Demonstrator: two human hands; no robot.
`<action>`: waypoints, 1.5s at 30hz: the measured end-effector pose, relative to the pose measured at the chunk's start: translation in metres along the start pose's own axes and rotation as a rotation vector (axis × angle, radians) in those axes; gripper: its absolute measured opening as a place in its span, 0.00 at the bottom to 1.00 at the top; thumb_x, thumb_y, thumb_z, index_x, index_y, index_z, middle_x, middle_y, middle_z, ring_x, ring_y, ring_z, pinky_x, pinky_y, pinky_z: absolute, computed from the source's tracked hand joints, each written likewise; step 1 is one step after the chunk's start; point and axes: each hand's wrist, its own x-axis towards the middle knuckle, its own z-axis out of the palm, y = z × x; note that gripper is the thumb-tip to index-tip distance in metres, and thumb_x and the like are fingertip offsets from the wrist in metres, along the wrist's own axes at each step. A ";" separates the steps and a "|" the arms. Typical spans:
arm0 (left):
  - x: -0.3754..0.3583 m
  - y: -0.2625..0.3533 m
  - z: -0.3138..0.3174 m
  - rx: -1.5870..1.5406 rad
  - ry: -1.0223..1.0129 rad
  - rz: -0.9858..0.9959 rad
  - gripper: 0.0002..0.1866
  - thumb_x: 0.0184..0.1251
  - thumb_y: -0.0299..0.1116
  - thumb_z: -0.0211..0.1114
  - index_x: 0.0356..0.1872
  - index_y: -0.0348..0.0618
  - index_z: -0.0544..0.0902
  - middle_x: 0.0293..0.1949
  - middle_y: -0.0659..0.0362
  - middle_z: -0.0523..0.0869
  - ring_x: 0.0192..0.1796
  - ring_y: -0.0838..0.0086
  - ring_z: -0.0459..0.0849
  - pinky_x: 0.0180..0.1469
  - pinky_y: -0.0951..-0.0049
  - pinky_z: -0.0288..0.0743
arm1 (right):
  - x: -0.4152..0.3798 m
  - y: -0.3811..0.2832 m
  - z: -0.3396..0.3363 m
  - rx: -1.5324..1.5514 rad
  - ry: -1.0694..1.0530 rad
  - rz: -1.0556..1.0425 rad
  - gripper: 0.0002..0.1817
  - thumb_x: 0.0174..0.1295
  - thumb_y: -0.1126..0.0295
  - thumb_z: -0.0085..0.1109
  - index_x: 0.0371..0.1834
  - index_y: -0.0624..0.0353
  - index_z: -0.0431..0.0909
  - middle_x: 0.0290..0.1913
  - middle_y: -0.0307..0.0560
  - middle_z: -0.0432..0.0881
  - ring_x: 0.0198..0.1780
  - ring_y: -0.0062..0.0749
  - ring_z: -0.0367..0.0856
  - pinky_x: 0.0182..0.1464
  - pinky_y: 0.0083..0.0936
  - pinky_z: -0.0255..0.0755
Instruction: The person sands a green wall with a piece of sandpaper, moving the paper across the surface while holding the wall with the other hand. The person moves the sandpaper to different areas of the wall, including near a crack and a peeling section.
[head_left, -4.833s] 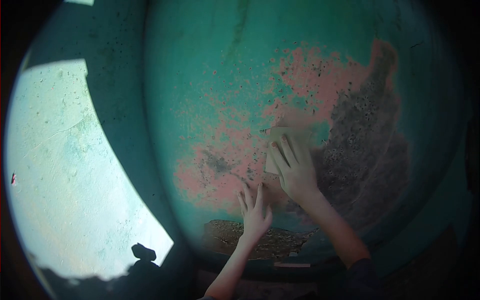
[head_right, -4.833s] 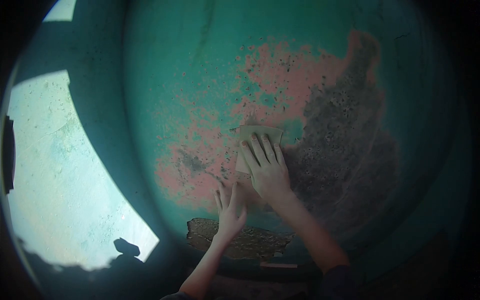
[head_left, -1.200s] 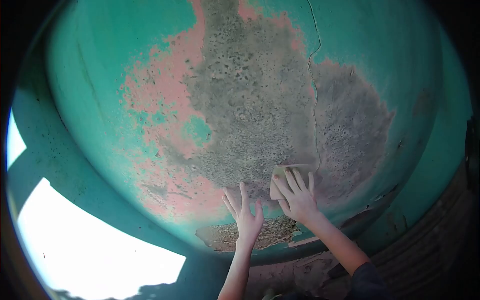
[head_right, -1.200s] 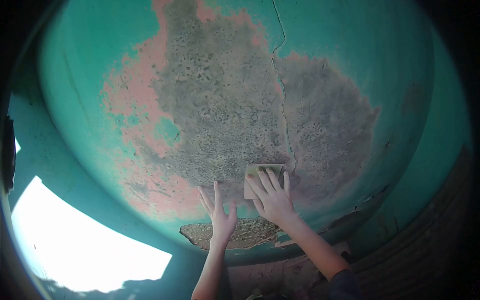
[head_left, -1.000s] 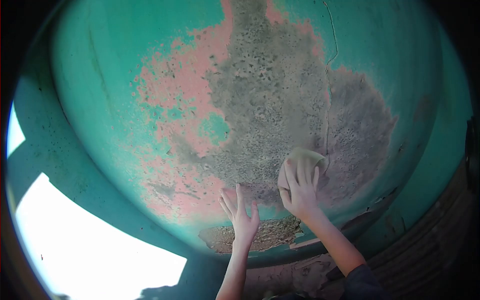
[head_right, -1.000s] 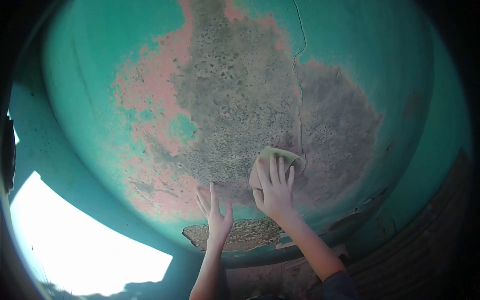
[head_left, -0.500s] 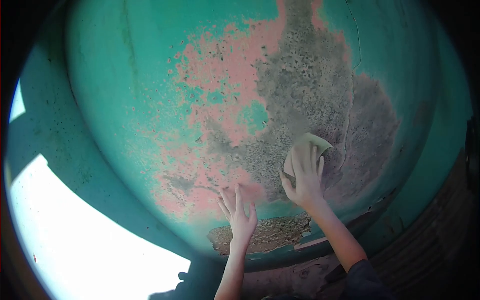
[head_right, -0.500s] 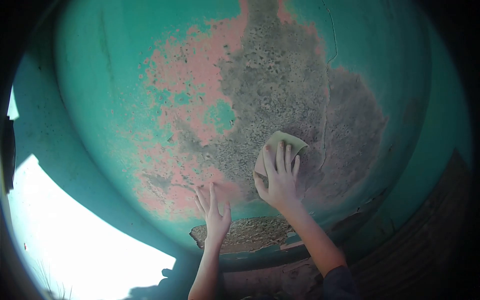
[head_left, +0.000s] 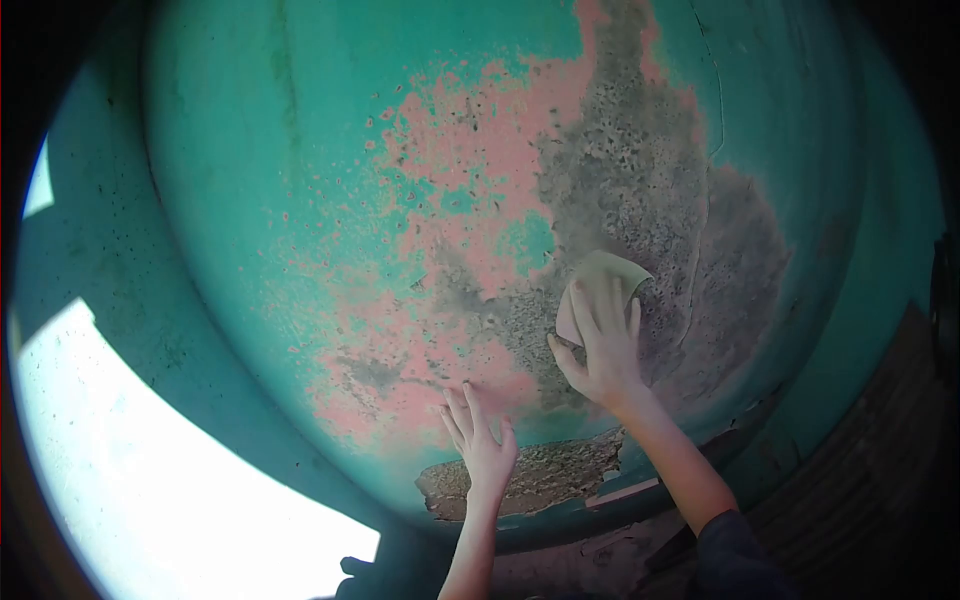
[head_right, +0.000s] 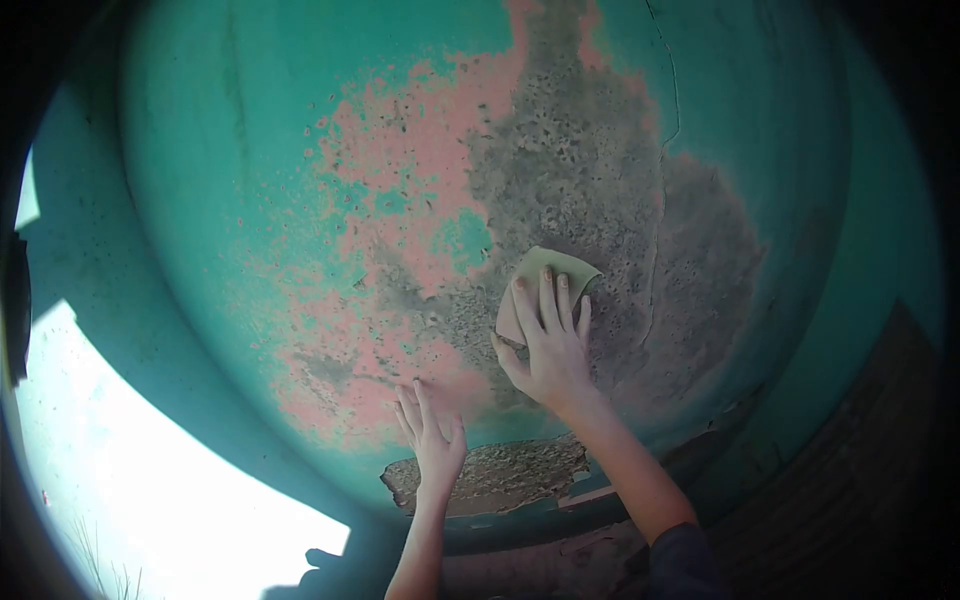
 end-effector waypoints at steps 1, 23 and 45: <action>0.000 0.000 0.000 -0.012 0.006 -0.001 0.42 0.70 0.35 0.62 0.83 0.46 0.53 0.83 0.38 0.44 0.81 0.30 0.41 0.79 0.38 0.44 | 0.002 -0.004 0.000 0.062 0.078 0.061 0.42 0.60 0.47 0.64 0.79 0.42 0.65 0.80 0.56 0.62 0.79 0.54 0.60 0.76 0.72 0.44; 0.001 -0.003 -0.001 -0.064 0.002 0.039 0.44 0.71 0.34 0.63 0.83 0.42 0.50 0.82 0.37 0.43 0.81 0.29 0.39 0.80 0.40 0.41 | -0.019 0.003 0.014 -0.114 -0.120 -0.064 0.40 0.62 0.53 0.62 0.80 0.38 0.64 0.80 0.58 0.60 0.80 0.56 0.57 0.74 0.75 0.44; -0.009 0.058 0.017 -0.146 0.003 0.114 0.47 0.66 0.31 0.63 0.83 0.40 0.47 0.81 0.34 0.44 0.82 0.32 0.44 0.78 0.38 0.47 | -0.041 0.024 0.030 -0.014 -0.337 -0.527 0.32 0.65 0.63 0.56 0.76 0.40 0.69 0.79 0.43 0.64 0.81 0.39 0.59 0.79 0.63 0.47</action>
